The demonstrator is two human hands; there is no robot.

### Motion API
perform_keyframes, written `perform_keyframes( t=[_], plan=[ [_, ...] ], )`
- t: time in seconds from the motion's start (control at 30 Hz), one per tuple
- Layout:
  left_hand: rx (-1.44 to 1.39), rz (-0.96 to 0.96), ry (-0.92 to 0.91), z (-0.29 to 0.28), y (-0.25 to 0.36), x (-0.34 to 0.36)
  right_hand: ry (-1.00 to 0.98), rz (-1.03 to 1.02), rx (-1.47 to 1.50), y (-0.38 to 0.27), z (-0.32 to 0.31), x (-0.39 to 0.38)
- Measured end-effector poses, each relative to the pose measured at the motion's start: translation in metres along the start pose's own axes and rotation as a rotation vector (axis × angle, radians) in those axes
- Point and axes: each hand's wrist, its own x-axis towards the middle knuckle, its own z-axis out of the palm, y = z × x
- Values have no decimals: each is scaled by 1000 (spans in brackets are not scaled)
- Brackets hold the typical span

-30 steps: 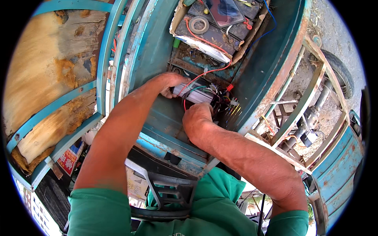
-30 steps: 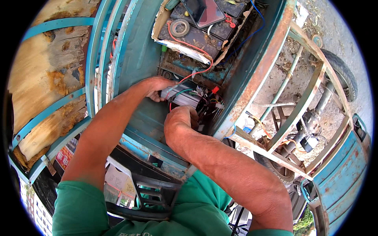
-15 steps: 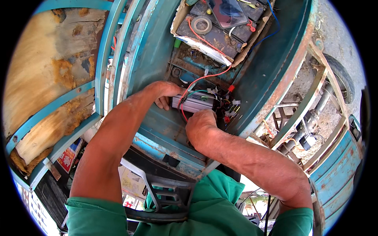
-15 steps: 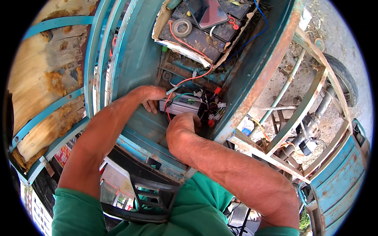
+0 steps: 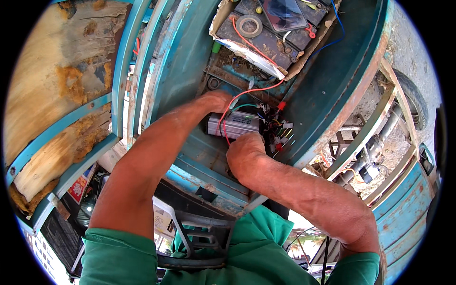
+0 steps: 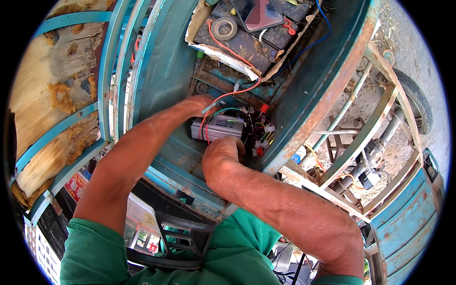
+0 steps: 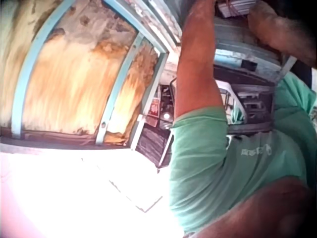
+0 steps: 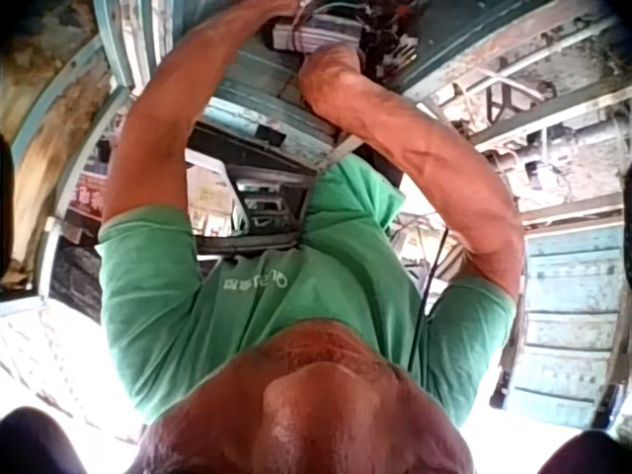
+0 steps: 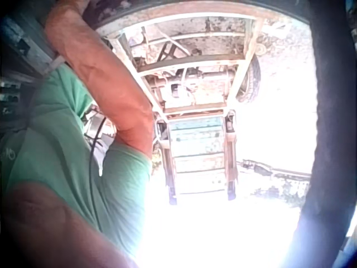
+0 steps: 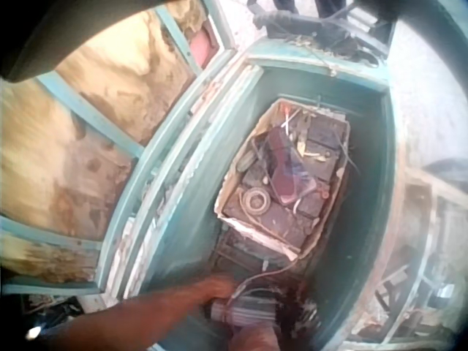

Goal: The person works on the electrical system of a teal three-wheeled vehicle, connecting and adjusting wires near the battery and a silver control box. The person repeatedly handles red and black wires and a small black component, occasionally stepping back to retrieve tools or parts from the ground.

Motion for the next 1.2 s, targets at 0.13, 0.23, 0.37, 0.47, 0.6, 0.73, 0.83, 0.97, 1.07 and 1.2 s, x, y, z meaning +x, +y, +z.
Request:
perform_keyframes(
  t=[0.13,0.23,0.37,0.47,0.6,0.73,0.83,0.97,1.07,1.2],
  plan=[
    [-244,245,115,9,3,13,-40,-18,-76,-1,1,0],
    [-342,264,67,19,4,11,-68,-48,-110,-2,1,-5],
    [-464,287,168,33,7,4,-92,-68,-211,-2,5,-11],
    [-447,-16,116,15,28,-15,-49,-26,-185,6,8,-19],
    [-381,-150,173,23,17,-8,-15,-27,-179,13,2,-29],
    [-390,-133,149,23,19,-6,23,-10,-142,19,2,-30],
    [-335,-255,90,16,26,-3,84,-24,-170,34,-1,-38],
    [-223,2,35,12,18,-10,102,-66,-187,45,-3,-41],
    [-272,45,-33,17,14,-9,91,-85,-179,47,-4,-40],
    [-372,-72,-33,8,18,-21,67,-81,-153,47,-7,-41]
  ],
)
